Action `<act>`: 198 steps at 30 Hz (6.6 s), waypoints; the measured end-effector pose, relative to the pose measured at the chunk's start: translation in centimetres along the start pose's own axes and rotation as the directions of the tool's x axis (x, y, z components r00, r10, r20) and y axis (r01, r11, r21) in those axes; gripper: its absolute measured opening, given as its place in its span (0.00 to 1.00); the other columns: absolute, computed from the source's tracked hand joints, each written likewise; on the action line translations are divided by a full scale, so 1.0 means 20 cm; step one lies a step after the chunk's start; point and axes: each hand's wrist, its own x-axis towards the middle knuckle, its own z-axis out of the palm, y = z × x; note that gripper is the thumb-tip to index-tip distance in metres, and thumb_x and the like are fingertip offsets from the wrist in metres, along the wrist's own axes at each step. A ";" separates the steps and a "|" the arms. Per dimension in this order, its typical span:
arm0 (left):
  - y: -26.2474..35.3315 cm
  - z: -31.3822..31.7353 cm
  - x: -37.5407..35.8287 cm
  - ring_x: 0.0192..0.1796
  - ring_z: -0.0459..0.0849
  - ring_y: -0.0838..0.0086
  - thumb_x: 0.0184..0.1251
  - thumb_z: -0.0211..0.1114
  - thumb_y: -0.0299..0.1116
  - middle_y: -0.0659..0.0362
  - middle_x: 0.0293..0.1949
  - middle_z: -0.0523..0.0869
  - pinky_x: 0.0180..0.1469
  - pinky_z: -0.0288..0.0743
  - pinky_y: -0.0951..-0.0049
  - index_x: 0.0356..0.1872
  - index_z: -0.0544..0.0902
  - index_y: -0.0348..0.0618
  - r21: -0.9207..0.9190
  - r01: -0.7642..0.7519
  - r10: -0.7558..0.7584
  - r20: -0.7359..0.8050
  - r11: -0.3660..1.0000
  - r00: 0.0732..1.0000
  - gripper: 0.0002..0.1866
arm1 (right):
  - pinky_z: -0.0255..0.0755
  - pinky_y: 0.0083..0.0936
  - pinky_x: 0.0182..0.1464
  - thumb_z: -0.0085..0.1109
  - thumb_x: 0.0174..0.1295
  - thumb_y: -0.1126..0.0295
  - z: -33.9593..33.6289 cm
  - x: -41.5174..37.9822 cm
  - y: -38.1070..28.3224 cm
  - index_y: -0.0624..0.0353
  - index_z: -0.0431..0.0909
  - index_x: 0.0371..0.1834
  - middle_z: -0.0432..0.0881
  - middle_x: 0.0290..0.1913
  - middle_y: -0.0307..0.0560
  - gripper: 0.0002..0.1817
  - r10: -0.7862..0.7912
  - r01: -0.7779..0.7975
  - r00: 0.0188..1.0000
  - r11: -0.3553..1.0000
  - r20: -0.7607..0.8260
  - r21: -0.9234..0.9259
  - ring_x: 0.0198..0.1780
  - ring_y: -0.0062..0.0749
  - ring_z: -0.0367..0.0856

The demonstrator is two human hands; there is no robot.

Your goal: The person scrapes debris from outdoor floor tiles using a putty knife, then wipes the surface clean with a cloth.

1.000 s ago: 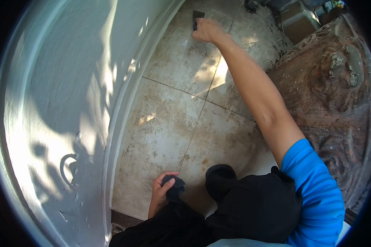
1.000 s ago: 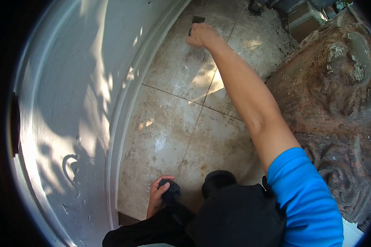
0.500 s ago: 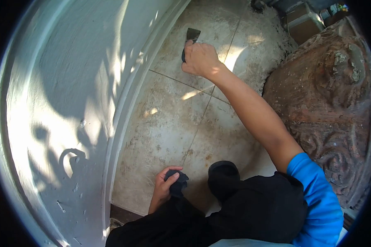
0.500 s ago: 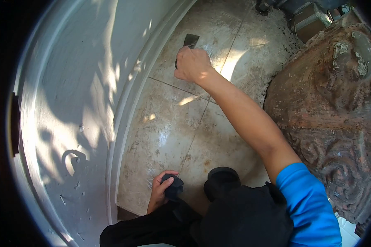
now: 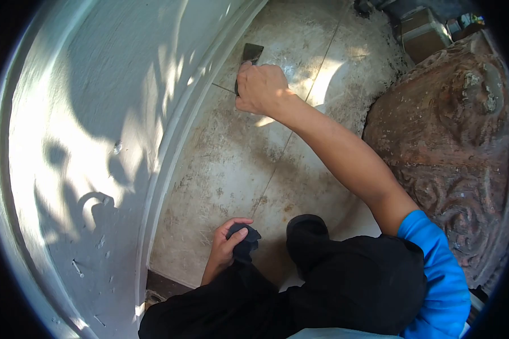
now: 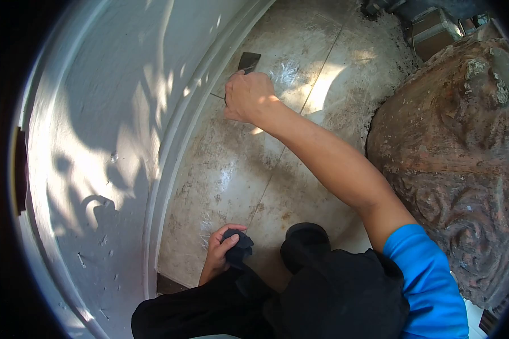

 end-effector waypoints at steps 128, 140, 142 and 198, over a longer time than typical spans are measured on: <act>-0.06 0.03 0.01 0.33 0.82 0.81 0.71 0.68 0.36 0.59 0.31 0.86 0.38 0.76 0.77 0.55 0.82 0.37 0.574 -0.254 0.336 -0.038 0.778 0.941 0.17 | 0.69 0.26 0.34 0.71 0.55 0.54 0.09 -0.30 -0.08 0.57 0.88 0.41 0.81 0.25 0.41 0.19 -0.155 0.031 0.979 0.752 0.132 0.658 0.29 0.25 0.76; -0.07 -0.01 -0.06 0.39 0.78 0.83 0.74 0.64 0.35 0.65 0.34 0.83 0.46 0.72 0.79 0.54 0.84 0.38 0.572 -0.132 0.241 -0.120 0.810 0.963 0.14 | 0.80 0.33 0.42 0.72 0.52 0.52 0.03 -0.06 0.00 0.58 0.90 0.38 0.88 0.30 0.51 0.20 -0.151 0.068 0.984 0.807 0.092 0.587 0.35 0.40 0.87; -0.06 0.00 -0.06 0.39 0.78 0.83 0.74 0.64 0.35 0.66 0.33 0.82 0.46 0.72 0.79 0.54 0.84 0.38 0.591 -0.130 0.246 -0.121 0.796 0.962 0.14 | 0.77 0.32 0.40 0.73 0.54 0.53 0.09 -0.05 -0.15 0.59 0.89 0.39 0.86 0.29 0.49 0.20 -0.253 0.179 0.966 0.801 0.052 0.572 0.33 0.37 0.84; -0.08 -0.07 -0.17 0.40 0.85 0.75 0.75 0.61 0.39 0.55 0.36 0.90 0.46 0.78 0.71 0.48 0.86 0.34 0.656 -0.062 0.306 -0.264 0.752 0.915 0.16 | 0.78 0.33 0.40 0.72 0.57 0.54 0.14 0.05 -0.48 0.61 0.89 0.38 0.88 0.30 0.52 0.19 -0.391 0.240 0.913 0.748 0.119 0.619 0.33 0.38 0.86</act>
